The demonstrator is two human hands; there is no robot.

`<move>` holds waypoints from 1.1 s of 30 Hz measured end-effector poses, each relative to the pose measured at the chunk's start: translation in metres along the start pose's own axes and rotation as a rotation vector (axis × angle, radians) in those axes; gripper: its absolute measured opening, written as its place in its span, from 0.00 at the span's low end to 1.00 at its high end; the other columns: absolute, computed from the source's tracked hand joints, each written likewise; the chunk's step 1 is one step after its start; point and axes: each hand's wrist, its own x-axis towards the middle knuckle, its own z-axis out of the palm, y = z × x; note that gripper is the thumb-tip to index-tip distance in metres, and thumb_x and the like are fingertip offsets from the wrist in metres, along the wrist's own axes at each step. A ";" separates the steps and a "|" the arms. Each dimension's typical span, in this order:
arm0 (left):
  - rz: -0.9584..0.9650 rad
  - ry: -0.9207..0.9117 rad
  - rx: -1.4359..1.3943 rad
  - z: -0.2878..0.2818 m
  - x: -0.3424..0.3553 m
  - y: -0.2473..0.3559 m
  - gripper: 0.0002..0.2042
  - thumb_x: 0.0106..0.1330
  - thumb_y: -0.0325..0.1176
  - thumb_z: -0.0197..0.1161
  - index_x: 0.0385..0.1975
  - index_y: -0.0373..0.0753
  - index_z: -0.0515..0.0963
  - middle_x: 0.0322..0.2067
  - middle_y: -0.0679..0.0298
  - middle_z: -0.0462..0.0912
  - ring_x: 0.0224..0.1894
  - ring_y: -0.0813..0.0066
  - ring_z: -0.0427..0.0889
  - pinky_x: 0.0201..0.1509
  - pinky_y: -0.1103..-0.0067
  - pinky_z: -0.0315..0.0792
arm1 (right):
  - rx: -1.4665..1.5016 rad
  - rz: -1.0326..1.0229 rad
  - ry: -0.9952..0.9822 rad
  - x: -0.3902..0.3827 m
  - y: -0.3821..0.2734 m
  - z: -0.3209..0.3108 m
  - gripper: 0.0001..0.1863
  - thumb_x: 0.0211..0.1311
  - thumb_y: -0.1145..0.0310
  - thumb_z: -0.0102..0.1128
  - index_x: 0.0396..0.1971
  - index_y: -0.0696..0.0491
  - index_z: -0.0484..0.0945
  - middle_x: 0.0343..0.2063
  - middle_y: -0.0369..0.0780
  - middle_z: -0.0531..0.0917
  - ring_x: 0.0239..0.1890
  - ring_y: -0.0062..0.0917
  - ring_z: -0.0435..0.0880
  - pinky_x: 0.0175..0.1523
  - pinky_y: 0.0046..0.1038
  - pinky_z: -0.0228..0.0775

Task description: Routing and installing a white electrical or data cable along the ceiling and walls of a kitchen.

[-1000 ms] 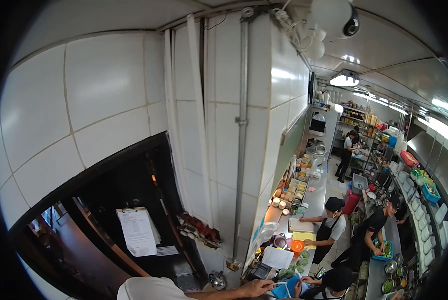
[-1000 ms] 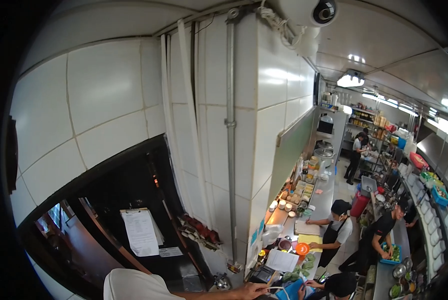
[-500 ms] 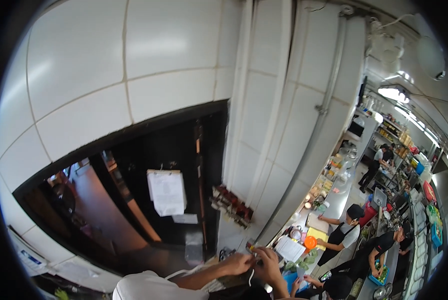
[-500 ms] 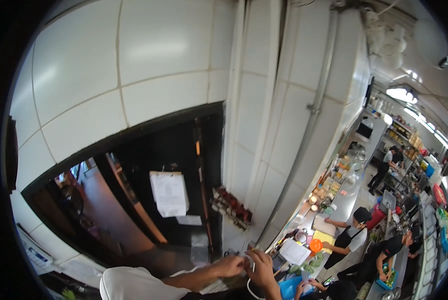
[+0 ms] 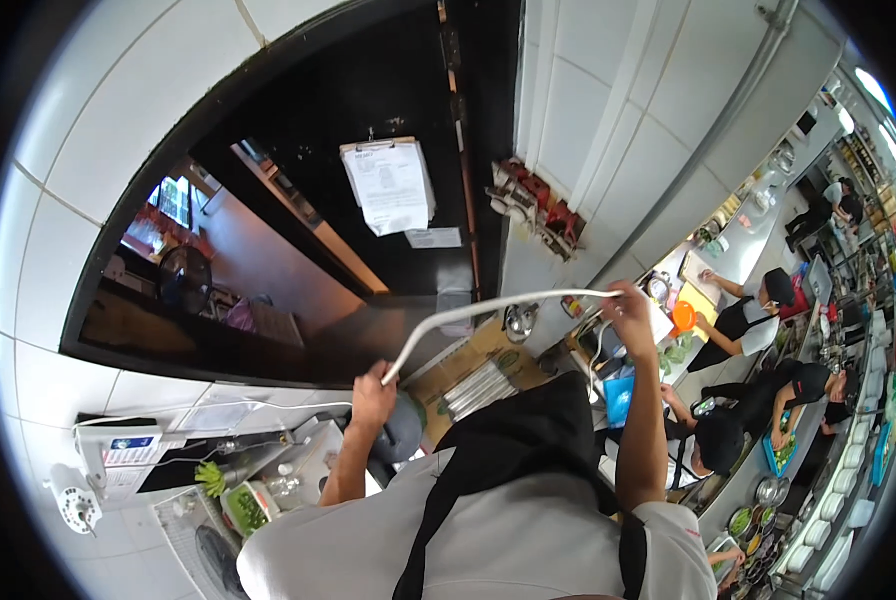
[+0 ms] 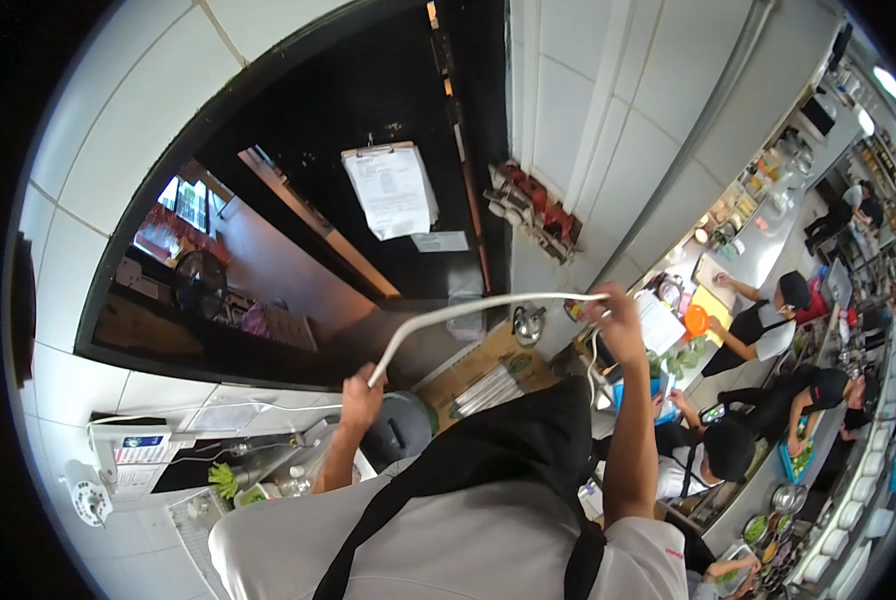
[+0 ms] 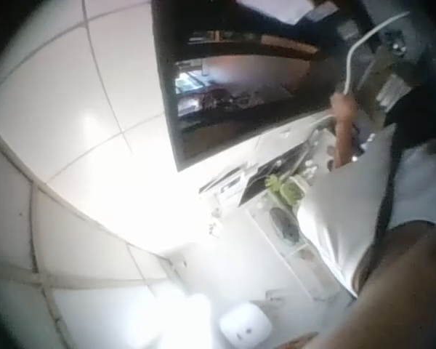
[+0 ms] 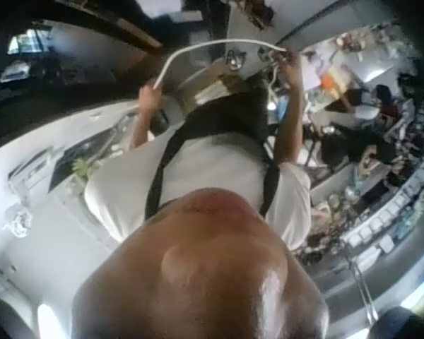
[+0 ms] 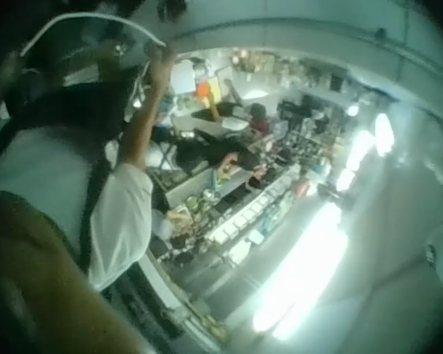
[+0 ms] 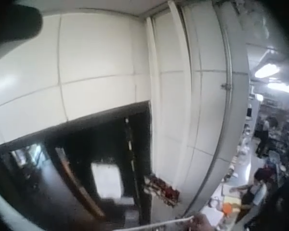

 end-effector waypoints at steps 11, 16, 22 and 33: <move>0.408 0.035 0.236 -0.035 -0.007 0.142 0.11 0.52 0.31 0.62 0.36 0.41 0.71 0.26 0.55 0.81 0.28 0.52 0.82 0.31 0.62 0.74 | 0.018 -0.261 -0.846 -0.017 -0.113 0.171 0.36 0.52 0.71 0.69 0.61 0.53 0.63 0.49 0.44 0.77 0.48 0.29 0.78 0.55 0.31 0.69; 0.269 0.128 0.070 -0.074 -0.019 0.156 0.15 0.55 0.31 0.64 0.41 0.41 0.70 0.24 0.54 0.81 0.27 0.51 0.82 0.30 0.61 0.74 | 0.004 -0.257 -0.819 0.002 -0.139 0.177 0.20 0.55 0.72 0.67 0.48 0.57 0.74 0.25 0.39 0.82 0.31 0.14 0.77 0.35 0.21 0.71; 0.348 0.448 0.350 -0.106 -0.023 0.093 0.09 0.60 0.33 0.59 0.39 0.41 0.71 0.20 0.54 0.79 0.24 0.51 0.80 0.28 0.61 0.74 | 0.495 -0.367 0.158 0.094 -0.132 0.093 0.10 0.66 0.68 0.55 0.45 0.52 0.75 0.26 0.28 0.75 0.23 0.09 0.66 0.26 0.14 0.58; 0.622 0.776 0.334 -0.256 0.029 0.230 0.07 0.60 0.33 0.58 0.37 0.41 0.74 0.27 0.60 0.79 0.28 0.53 0.80 0.29 0.66 0.73 | 0.159 -0.159 -0.282 0.107 -0.209 0.133 0.09 0.63 0.72 0.55 0.42 0.50 0.70 0.12 0.28 0.62 0.10 0.10 0.56 0.13 0.16 0.51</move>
